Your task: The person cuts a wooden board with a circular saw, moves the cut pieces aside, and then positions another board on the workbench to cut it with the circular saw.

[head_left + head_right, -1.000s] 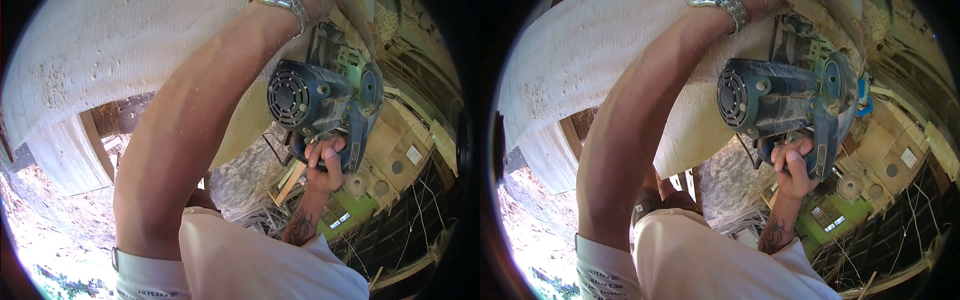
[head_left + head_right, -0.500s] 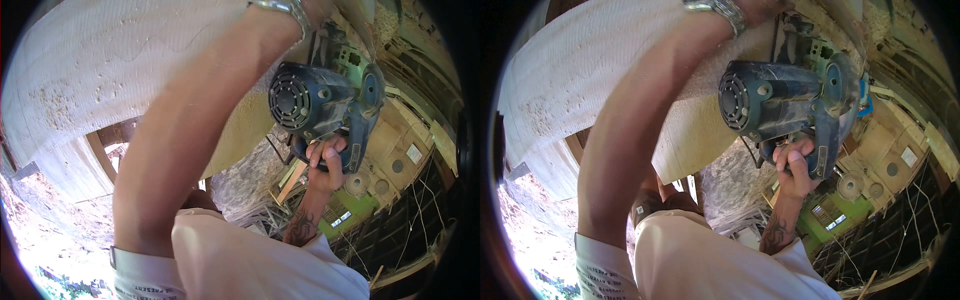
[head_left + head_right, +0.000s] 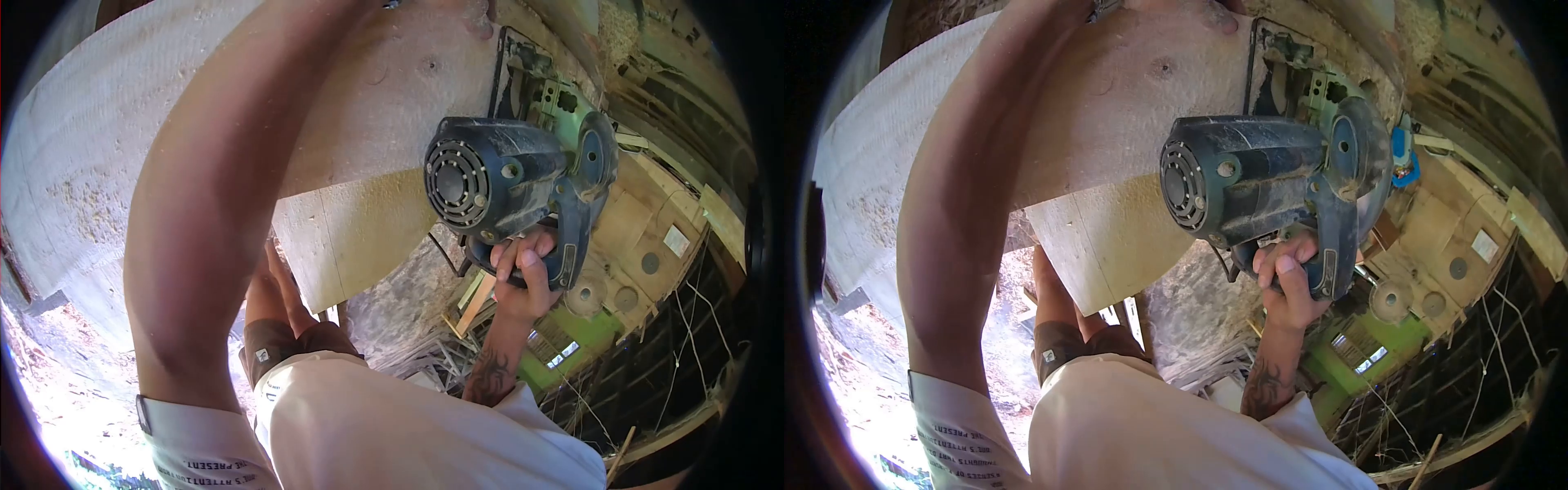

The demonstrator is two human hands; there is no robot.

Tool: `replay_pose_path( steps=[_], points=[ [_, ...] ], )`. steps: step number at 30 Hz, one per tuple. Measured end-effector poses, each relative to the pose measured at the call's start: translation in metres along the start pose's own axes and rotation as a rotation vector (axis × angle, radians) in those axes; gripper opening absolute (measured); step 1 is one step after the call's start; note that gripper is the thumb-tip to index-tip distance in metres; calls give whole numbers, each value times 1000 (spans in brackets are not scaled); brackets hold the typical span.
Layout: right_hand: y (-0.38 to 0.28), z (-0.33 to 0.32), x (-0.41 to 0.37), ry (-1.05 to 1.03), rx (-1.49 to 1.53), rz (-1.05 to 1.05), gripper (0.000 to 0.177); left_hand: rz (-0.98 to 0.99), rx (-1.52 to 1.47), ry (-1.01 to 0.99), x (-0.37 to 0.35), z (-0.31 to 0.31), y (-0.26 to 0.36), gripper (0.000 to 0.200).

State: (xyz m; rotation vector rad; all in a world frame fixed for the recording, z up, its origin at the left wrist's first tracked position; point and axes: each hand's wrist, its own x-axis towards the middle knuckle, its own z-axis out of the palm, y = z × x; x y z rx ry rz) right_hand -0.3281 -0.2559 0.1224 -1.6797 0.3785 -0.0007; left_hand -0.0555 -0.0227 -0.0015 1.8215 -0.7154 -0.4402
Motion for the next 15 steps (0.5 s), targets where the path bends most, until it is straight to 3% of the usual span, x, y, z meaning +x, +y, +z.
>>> replay_pose_path(
  steps=[10, 15],
  points=[
    [0, -1, 4, -40, 21, -8, 23, -94, 32, -16, -9, -5, 17, 37],
    [1, 0, 8, -30, 42, -18, 24, -46, 5, 1, -6, -3, 12, 33]
  ],
)
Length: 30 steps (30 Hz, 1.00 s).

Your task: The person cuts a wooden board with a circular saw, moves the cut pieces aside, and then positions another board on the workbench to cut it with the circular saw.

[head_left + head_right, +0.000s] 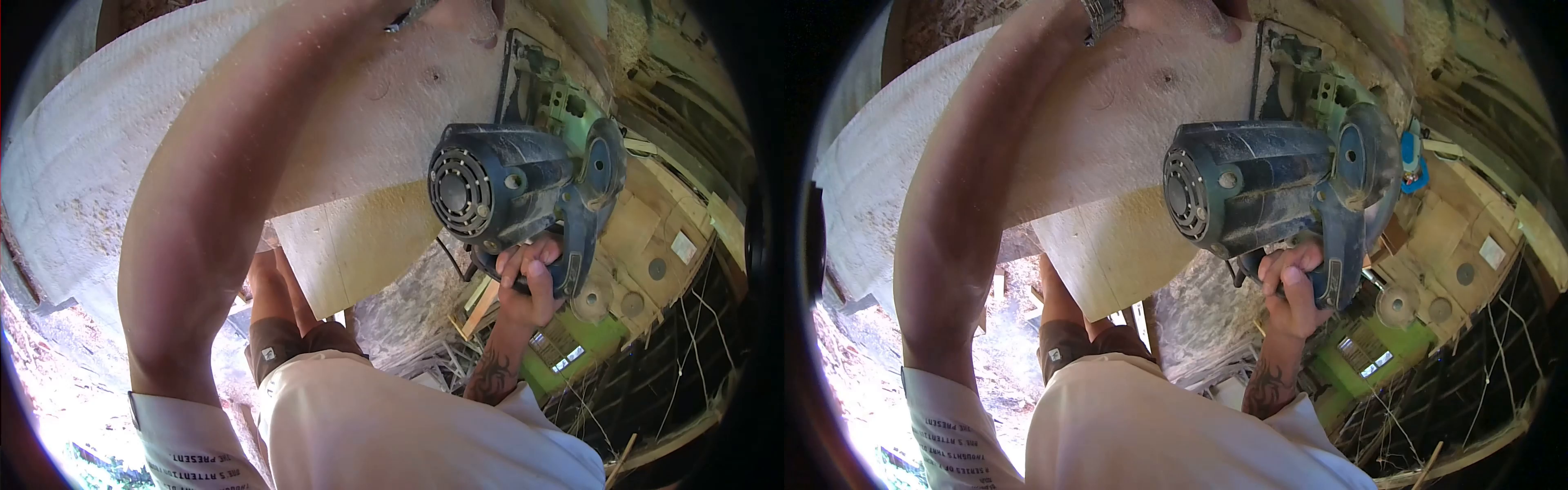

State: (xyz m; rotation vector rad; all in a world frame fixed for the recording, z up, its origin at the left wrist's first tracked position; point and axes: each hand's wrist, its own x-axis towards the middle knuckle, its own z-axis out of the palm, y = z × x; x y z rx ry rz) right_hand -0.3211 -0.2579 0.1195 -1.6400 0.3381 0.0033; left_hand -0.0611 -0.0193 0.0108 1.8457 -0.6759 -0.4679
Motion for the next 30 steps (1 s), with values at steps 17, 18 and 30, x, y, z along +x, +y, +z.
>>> replay_pose_path(
  steps=[17, 18, 30],
  points=[
    [4, 4, 17, -13, 9, -73, 24, 48, -28, 59, 3, 0, -6, 26],
    [4, 4, 18, -21, 32, -70, 24, 47, -26, 68, 3, 0, -4, 25],
    [1, 9, 44, -71, 65, -81, 27, 102, -67, 184, 14, 8, -21, 15]
  ],
)
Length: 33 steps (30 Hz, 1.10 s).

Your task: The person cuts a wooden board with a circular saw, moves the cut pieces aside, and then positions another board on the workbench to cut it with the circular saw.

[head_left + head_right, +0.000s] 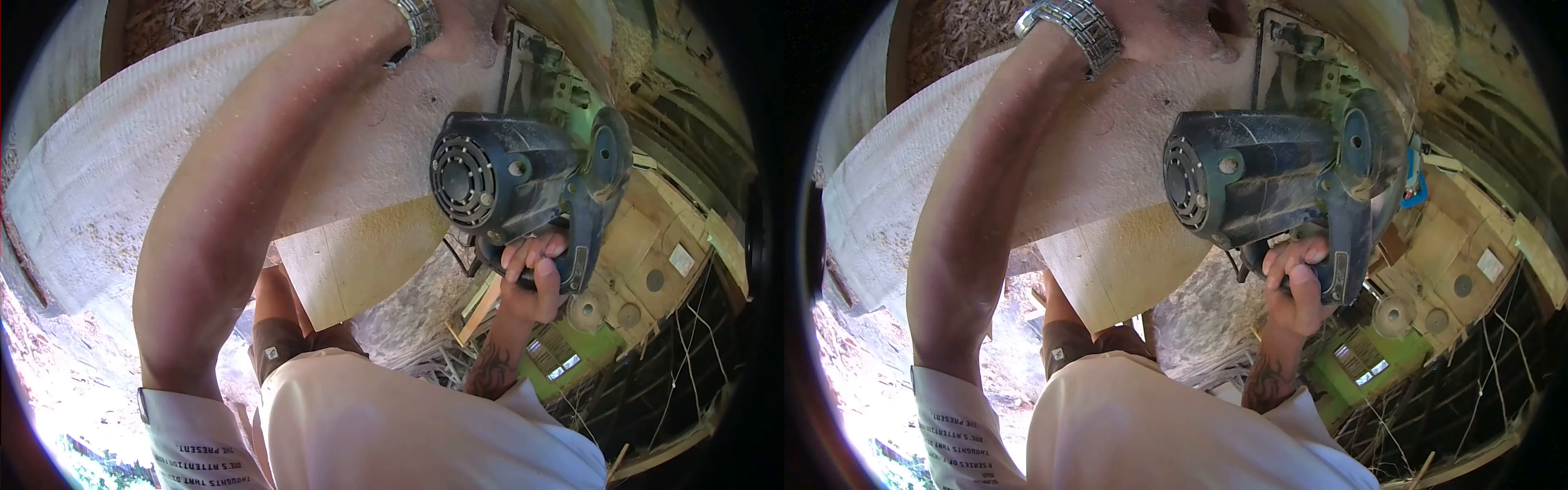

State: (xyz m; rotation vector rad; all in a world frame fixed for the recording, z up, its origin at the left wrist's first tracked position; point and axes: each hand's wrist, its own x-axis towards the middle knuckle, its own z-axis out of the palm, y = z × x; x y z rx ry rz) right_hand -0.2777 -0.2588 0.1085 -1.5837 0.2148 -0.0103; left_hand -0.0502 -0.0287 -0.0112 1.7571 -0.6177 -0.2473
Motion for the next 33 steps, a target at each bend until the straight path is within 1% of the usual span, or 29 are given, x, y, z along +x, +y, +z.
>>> replay_pose_path(
  steps=[1, 4, 6, 7, 10, 13, 16, 19, 22, 25, 28, 31, 33],
  points=[
    [1, 0, 2, -9, 0, -5, 27, 8, 0, 29, 0, 0, -1, 14],
    [1, 2, 8, -3, 12, -1, 28, -111, 90, -77, -2, -14, 17, 12],
    [1, 2, 12, 15, 15, 4, 27, -110, 49, -68, -1, -14, 15, 11],
    [1, 2, 14, 22, 17, 5, 27, -109, 31, -62, -1, -14, 14, 10],
    [0, 3, 20, -33, 13, 6, 27, -102, 19, 48, -3, -10, 16, 10],
    [0, 4, 24, -41, 14, 11, 26, -107, 26, -30, -3, -18, 17, 10],
    [0, 4, 28, -59, -10, 11, 26, -171, -40, -49, -7, -20, 22, 11],
    [0, 4, 31, -65, 4, 13, 26, -123, -27, -53, -4, -20, 19, 12],
    [-1, 6, 35, -79, 1, 9, 26, -141, -7, -99, -2, -21, 18, 13],
    [0, 6, 40, -86, 5, 7, 27, -113, -47, -43, -4, -19, 16, 13],
    [0, 12, 48, -105, 9, 8, 27, -73, 0, -45, -1, -21, 10, 12],
    [2, 11, 59, -143, -58, 1, 28, -76, -54, -125, -1, -22, 3, 21],
    [8, 9, 73, -116, -30, 26, 29, -137, 38, -279, 0, -22, -8, 55]
  ],
)
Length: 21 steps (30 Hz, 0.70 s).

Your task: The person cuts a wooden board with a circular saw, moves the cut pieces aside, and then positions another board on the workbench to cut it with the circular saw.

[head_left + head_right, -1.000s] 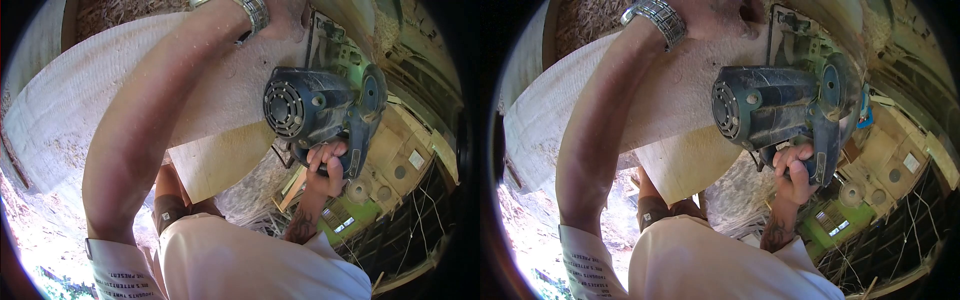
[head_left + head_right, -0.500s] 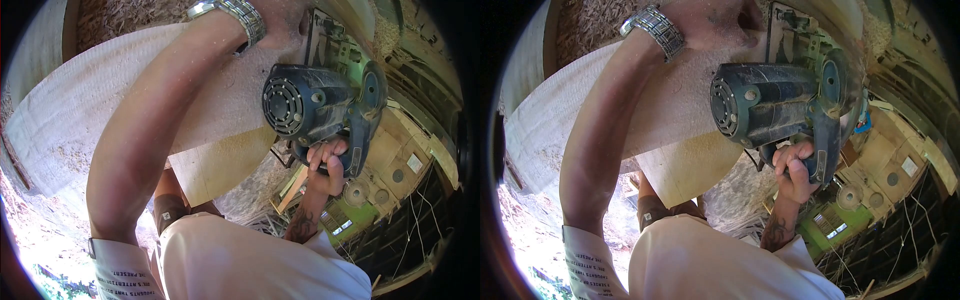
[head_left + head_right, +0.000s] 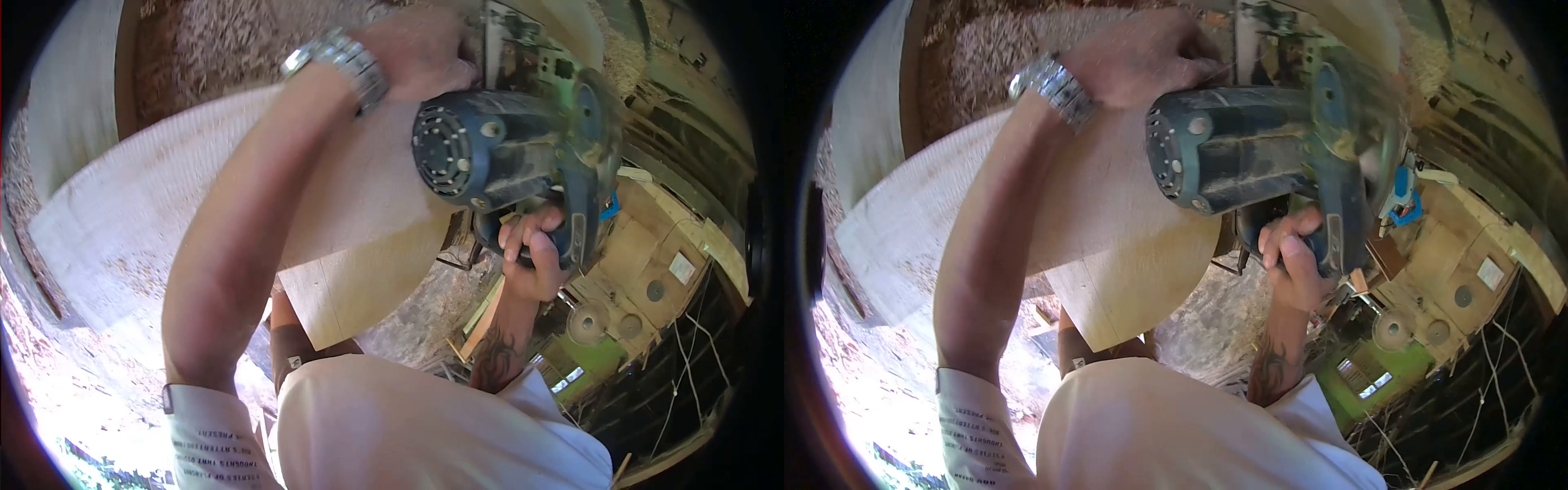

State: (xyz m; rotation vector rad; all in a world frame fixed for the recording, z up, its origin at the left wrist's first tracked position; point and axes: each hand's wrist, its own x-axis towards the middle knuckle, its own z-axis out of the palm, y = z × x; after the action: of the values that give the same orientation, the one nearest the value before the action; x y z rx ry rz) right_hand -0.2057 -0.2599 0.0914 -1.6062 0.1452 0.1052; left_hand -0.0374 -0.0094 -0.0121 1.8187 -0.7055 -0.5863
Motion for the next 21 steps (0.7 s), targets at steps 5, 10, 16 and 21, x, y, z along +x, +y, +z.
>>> replay_pose_path(
  steps=[5, 10, 16, 21],
  points=[
    [19, -12, 9, 99, 121, 67, 28, 50, 301, 75, 3, 3, 2, 53],
    [-16, -2, 23, -53, -25, 197, 27, -391, -678, 212, 8, 3, 24, 54],
    [-25, -7, -10, 160, 58, 72, 30, -379, -449, 281, 6, 11, -8, 54],
    [-67, -57, -156, 526, 75, 145, 33, -448, 142, 302, -23, 9, -4, 46]
  ],
)
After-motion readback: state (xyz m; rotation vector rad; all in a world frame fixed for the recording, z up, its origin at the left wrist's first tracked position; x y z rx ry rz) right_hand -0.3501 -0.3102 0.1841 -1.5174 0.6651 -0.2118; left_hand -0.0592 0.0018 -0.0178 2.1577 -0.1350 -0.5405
